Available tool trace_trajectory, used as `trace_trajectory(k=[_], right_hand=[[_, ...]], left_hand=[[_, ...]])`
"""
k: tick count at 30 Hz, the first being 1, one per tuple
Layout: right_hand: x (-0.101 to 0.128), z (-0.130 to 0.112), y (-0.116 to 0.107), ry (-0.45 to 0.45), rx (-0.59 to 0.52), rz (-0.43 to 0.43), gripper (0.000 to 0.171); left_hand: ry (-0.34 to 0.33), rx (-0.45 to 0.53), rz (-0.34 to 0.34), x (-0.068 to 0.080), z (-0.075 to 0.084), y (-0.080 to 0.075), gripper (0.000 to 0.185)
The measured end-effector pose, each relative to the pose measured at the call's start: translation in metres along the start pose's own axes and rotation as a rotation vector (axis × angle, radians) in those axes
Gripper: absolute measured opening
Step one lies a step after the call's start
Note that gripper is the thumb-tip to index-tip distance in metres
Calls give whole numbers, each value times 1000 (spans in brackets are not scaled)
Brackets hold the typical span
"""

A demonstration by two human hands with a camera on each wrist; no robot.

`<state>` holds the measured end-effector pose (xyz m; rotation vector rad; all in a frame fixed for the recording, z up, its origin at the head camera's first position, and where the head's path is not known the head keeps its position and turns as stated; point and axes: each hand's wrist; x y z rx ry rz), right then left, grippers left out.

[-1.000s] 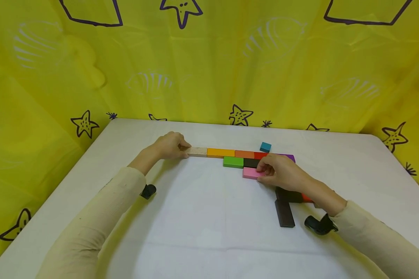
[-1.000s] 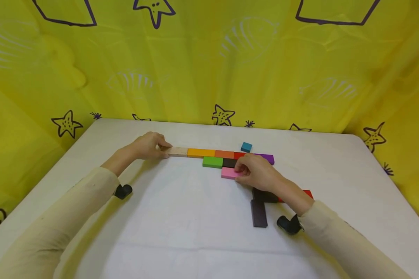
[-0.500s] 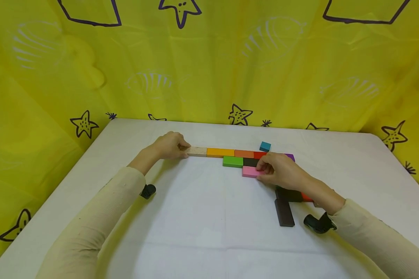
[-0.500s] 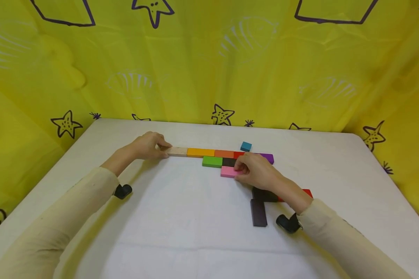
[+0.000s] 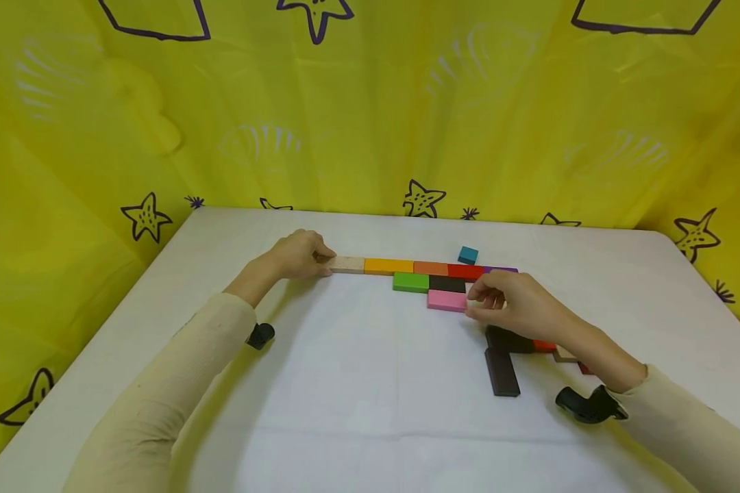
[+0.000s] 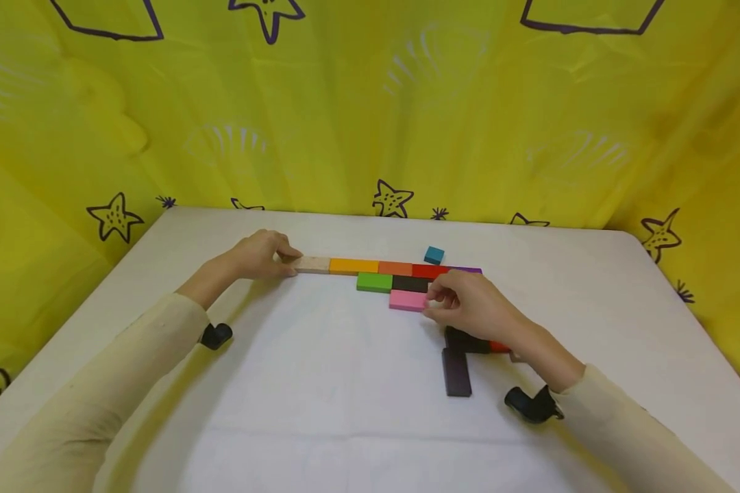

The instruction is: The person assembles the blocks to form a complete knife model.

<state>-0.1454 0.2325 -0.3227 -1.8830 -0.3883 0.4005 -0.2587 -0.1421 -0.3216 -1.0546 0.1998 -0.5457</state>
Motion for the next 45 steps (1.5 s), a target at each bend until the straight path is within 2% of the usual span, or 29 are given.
trace_trajectory(k=[5,12,22,34,45], right_hand=[[15,4,-6,-2,23,19,20],[34,10,-11,10,-14,-16,23],[53,20,-10,-40,-12,5,25],[66,32,-8,-52,-18,5,33],[66,35,-5,-74,-21,14,36]], left_hand=[[-5,0,-9,-1,1,-1,39],[-11,-5,-19,-2,1,-2,40],[-16,10,-13,-2,0,-2,40],[-5,19,-13,-1,1,-4,41],[-13,19,-19,-1,2,-3,41]])
Point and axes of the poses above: each hand's wrist, its own x-axis away from the middle knuckle, its own y-axis out of the palm, z = x × y, and after that the axes turned 11 degrees about x, right-handed
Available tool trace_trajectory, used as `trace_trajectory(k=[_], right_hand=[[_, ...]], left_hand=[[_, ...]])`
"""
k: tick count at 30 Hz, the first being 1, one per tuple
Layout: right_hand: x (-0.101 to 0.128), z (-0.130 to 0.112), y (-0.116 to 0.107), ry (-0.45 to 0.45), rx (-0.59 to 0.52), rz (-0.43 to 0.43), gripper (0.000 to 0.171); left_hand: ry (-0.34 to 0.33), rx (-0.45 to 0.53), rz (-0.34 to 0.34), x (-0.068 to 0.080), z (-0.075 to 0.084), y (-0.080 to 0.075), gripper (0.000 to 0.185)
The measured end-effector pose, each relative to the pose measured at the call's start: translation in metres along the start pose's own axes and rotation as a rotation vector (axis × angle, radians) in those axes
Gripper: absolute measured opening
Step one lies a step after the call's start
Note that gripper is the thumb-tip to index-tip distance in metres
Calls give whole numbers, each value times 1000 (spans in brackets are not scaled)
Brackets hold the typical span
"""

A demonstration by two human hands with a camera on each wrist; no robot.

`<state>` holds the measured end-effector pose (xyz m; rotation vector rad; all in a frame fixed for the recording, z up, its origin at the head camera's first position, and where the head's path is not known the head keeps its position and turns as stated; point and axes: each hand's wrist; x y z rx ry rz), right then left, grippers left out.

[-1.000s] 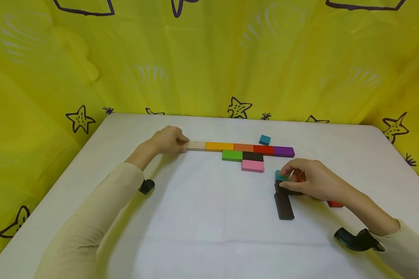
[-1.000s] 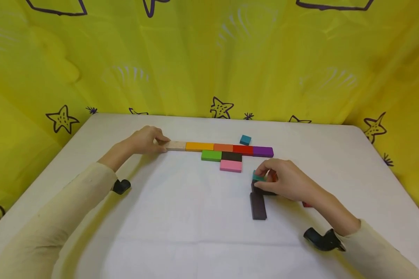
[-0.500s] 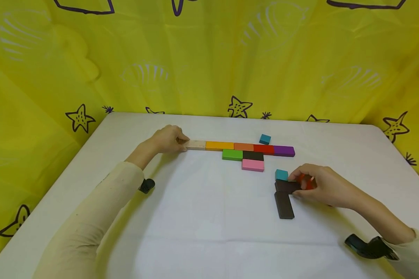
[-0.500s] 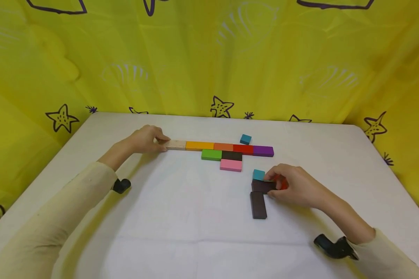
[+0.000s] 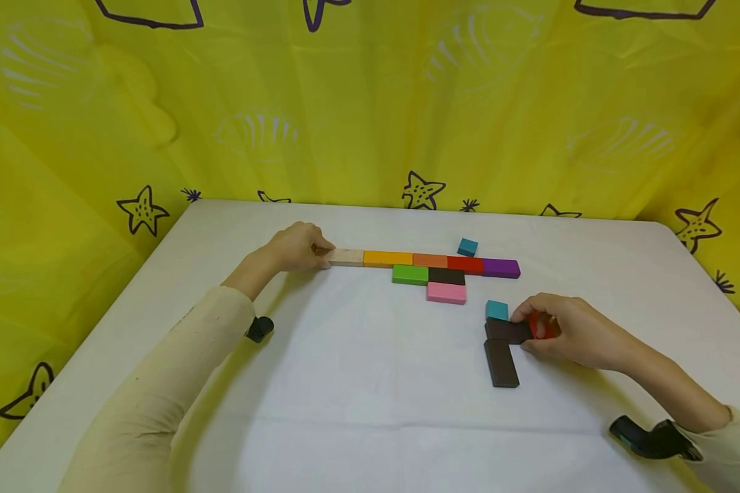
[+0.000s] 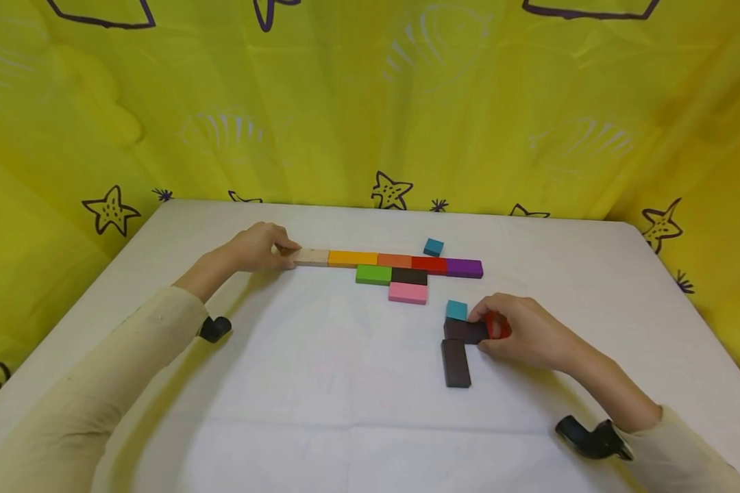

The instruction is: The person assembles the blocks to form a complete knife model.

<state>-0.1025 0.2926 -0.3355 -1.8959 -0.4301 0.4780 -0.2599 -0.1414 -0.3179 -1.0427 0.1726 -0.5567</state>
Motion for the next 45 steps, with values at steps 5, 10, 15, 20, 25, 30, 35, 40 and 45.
trace_trajectory(k=[5,10,15,20,25,30,35,40,45], right_hand=[[-1,0,2,13,14,21,38],[-1,-1,0,22,19,32,37],[-1,-3,-3,30,-7,28,36],[-3,-3,-3,14,-18,42,37],[-10,-6,-1,-15,-24,60,37],[-19,-12,1,-33,-63,65,35],[-28,-18,4,-17,-72,56,34],[-37,-22,4,19,-60,27,32],[-47,-26,6,8,-66,26,33]], left_hand=[[0,-1,2,0,-1,0,40],[9,-8,5,-1,-1,1,39],[6,-10,1,0,0,0,40],[1,-16,-1,0,2,0,40],[5,-20,4,0,0,1,40],[11,-16,7,0,-1,1,40],[9,-13,5,0,-2,2,39],[10,-11,9,1,0,2,39],[13,-14,13,1,-1,1,39]])
Point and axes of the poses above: each hand's wrist, its own x-axis away from the middle knuckle, its own y-axis out of the palm, z = x × y, and after that the axes turned 11 degrees about x, right-handed
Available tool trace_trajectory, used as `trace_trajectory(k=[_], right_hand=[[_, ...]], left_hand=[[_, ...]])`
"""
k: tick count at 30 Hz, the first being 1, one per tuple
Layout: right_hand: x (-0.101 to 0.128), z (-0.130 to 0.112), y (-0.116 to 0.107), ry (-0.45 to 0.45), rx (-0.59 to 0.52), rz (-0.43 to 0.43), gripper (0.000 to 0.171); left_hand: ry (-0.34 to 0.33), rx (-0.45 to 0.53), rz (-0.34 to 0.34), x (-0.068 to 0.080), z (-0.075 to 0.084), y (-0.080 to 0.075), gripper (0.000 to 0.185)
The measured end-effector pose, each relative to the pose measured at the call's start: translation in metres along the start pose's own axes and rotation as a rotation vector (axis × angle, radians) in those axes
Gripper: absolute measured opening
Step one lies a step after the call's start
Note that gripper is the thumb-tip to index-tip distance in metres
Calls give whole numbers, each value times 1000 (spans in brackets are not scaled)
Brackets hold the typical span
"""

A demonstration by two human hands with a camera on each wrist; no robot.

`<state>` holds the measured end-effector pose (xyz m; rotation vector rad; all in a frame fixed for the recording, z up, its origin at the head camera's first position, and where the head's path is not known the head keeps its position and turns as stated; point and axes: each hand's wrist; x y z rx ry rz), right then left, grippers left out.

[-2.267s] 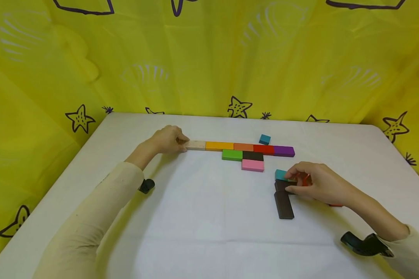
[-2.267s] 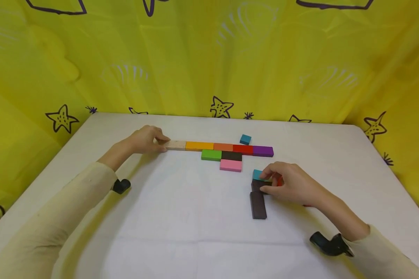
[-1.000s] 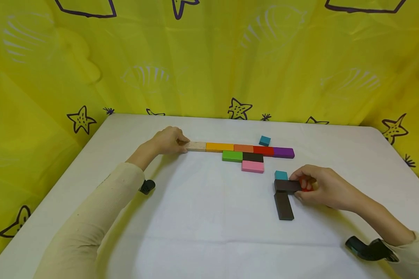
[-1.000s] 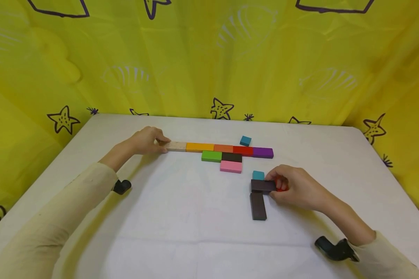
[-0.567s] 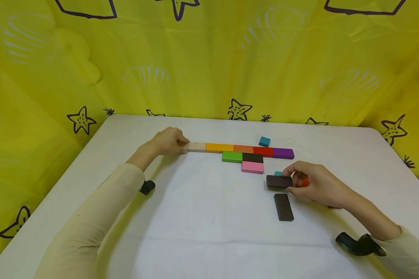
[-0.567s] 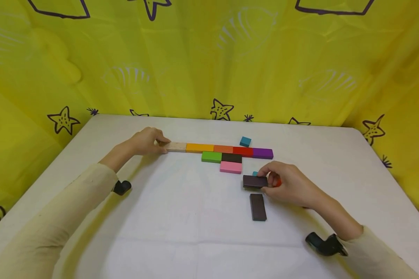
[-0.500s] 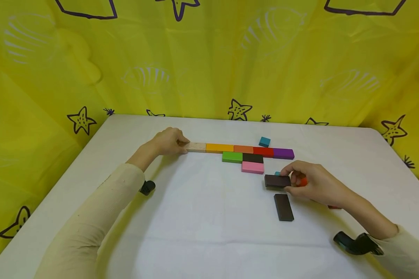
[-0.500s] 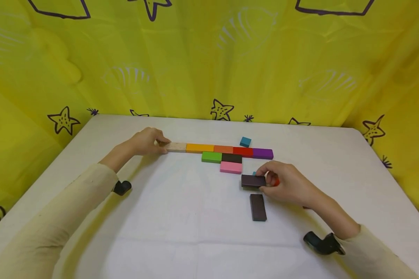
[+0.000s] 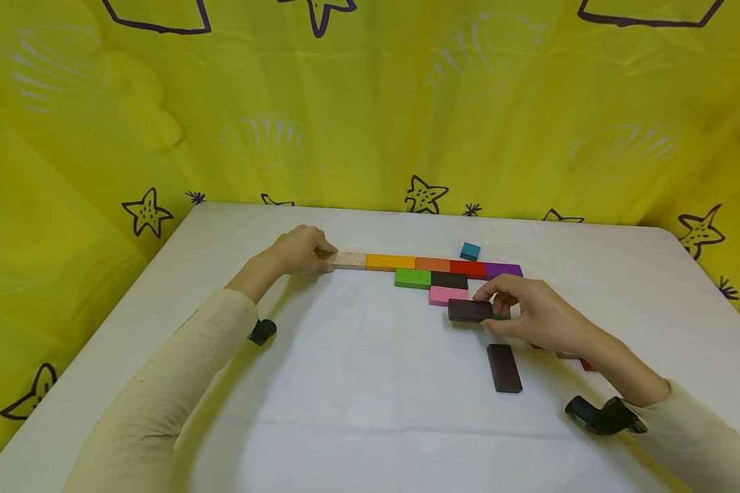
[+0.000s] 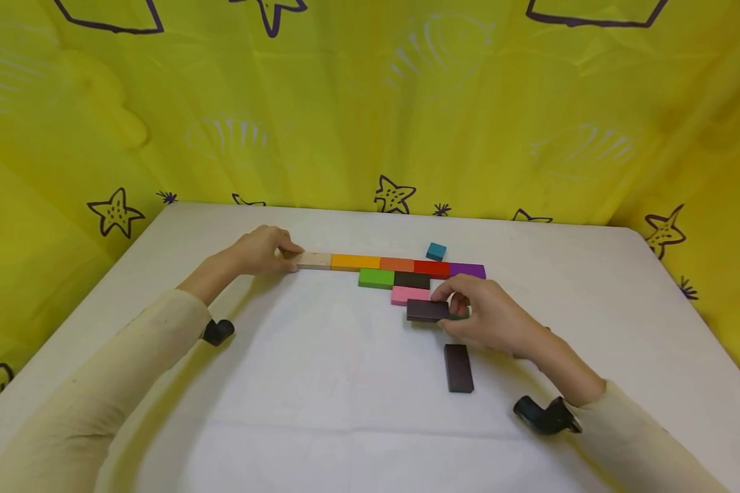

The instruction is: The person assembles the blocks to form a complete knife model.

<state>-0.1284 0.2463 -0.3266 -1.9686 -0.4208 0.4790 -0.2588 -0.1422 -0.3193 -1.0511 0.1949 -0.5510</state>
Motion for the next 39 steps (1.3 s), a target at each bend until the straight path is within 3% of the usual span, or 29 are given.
trace_trajectory(k=[39], right_hand=[[-74,-40,28,-35,-42,-30,28]], left_hand=[[-13,-12,-13,-2,-2,0,41]])
Point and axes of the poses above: each hand's wrist, its own x-axis away from the middle knuckle, its own y-axis out of the palm, z = x × y, and after that the axes turned 11 degrees about x, right-handed
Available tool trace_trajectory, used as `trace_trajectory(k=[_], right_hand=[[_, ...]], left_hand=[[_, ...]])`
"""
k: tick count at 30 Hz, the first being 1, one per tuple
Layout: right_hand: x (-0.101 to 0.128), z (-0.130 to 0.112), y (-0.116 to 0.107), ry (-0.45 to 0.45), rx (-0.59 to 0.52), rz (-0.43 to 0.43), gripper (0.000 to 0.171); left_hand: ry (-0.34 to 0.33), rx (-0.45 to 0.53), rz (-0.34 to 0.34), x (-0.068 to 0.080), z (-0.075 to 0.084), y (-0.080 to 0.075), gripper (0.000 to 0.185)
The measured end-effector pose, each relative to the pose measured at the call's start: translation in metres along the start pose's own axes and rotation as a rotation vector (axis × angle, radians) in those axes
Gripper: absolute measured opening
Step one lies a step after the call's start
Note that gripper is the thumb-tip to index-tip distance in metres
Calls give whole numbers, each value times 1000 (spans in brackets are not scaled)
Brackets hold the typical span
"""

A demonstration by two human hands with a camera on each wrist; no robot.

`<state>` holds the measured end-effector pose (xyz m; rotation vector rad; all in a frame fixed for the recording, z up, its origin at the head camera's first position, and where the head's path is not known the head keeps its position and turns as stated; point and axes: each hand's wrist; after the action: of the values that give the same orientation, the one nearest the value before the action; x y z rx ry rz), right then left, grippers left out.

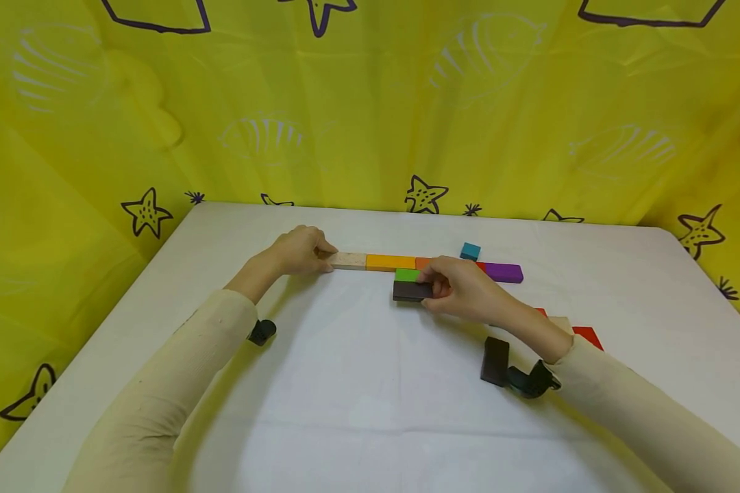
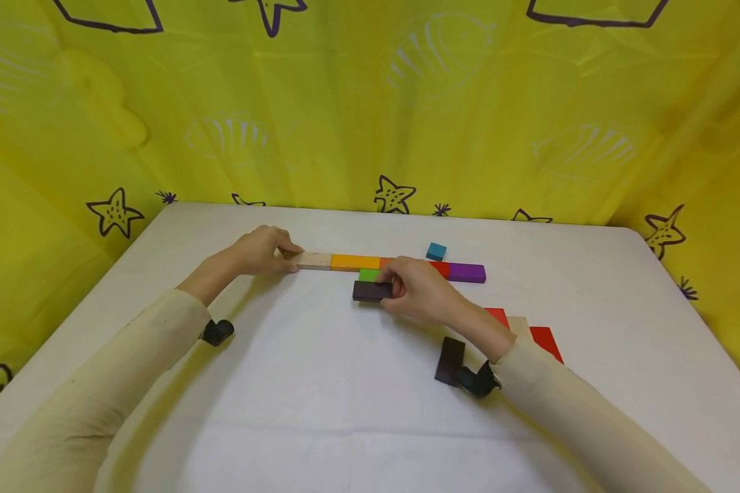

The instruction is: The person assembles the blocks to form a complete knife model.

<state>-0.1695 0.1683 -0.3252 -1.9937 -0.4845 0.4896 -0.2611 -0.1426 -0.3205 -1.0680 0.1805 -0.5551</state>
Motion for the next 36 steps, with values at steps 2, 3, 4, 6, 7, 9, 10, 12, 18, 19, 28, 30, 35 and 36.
trace_trajectory(k=[2,3,4,6,7,9,10,12,18,19,28,30,35,36], right_hand=[[-4,-1,0,5,-2,-12,28],[-6,-1,1,9,-3,-18,28],[-8,-2,1,14,-3,-23,28],[-11,-2,1,17,-4,-33,28],[-12,-2,1,18,-4,-38,28],[-14,-3,2,24,0,-51,29],[-15,-4,2,26,3,-57,29],[-17,-5,2,33,16,-69,29],[-19,-7,3,56,71,-93,29],[-19,-7,3,61,80,-98,29],[-17,-6,2,87,104,-109,31],[-18,-7,2,72,116,-100,29],[-21,-9,4,10,153,-107,25],[-21,-10,5,1,160,-112,25]], left_hand=[[0,-1,2,0,-1,0,40],[2,-2,4,-1,-1,0,40],[3,-2,6,-1,-1,0,40],[7,-3,12,-1,-2,1,40],[9,-3,14,-1,-2,1,39],[18,-3,18,0,-1,0,39],[22,-3,19,1,-1,0,39],[26,-3,19,1,-1,0,39],[22,-6,15,2,0,0,38],[21,-9,15,2,0,0,38],[17,-15,18,1,1,0,39],[16,-16,17,1,1,0,39],[13,-8,13,1,2,0,39],[13,-6,14,2,2,0,40]])
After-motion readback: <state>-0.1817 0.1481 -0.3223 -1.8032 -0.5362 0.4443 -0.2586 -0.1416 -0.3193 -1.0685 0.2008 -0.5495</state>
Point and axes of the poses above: each hand's wrist, its own x-axis away from the middle knuckle, its own y-axis out of the palm, z = x × y, and after that the axes turned 11 degrees about x, right-handed
